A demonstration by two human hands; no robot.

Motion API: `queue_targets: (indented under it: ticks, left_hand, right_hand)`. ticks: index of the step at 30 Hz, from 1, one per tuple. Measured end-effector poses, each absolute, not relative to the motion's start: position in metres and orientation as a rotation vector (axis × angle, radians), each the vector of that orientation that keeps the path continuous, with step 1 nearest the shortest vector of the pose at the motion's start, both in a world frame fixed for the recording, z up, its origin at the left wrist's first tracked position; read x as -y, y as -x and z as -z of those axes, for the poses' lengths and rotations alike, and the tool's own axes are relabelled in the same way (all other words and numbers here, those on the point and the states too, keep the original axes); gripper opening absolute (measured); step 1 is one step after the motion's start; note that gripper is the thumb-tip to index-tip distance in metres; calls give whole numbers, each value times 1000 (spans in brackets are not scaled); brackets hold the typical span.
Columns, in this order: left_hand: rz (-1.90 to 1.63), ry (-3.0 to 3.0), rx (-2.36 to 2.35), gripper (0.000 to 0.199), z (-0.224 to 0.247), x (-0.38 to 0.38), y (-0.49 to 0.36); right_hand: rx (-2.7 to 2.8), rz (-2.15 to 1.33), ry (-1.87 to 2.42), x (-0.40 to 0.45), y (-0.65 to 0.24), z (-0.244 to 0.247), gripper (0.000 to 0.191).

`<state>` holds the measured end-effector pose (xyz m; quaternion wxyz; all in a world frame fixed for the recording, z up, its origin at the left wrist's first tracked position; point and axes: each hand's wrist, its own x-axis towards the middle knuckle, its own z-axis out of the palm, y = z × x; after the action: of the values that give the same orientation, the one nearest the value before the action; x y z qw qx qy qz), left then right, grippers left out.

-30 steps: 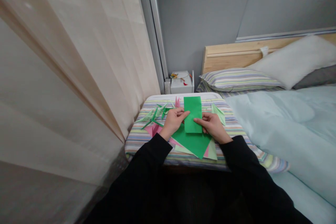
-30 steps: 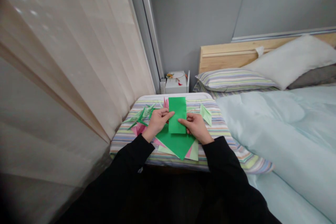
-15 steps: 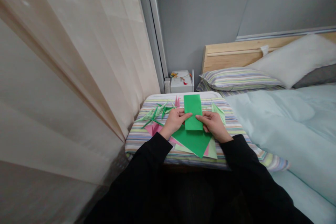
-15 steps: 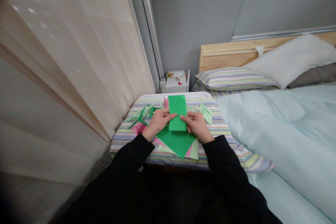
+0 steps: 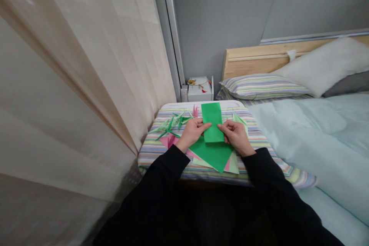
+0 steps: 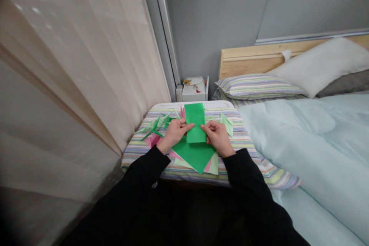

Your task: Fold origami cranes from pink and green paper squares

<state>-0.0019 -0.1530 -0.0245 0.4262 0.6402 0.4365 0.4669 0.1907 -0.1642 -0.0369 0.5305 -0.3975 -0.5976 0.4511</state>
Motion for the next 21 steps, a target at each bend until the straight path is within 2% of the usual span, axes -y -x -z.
queue_targets:
  ticks: [4, 12, 18, 21]
  left_hand:
    - [-1182, -1552, -1077, 40, 23, 155, 2]
    - [-1276, -1334, -984, 37, 20, 154, 3]
    - [-1079, -1491, -960, 39, 18, 158, 2]
    - [-1136, -1494, -996, 40, 19, 157, 2]
  right_hand:
    - [1470, -1077, 928, 167, -190, 35, 45]
    - [1678, -1319, 876, 175, -192, 27, 49]
    - [1524, -1247, 882, 171, -190, 29, 45]
    - [1499, -1209, 877, 169, -190, 31, 44]
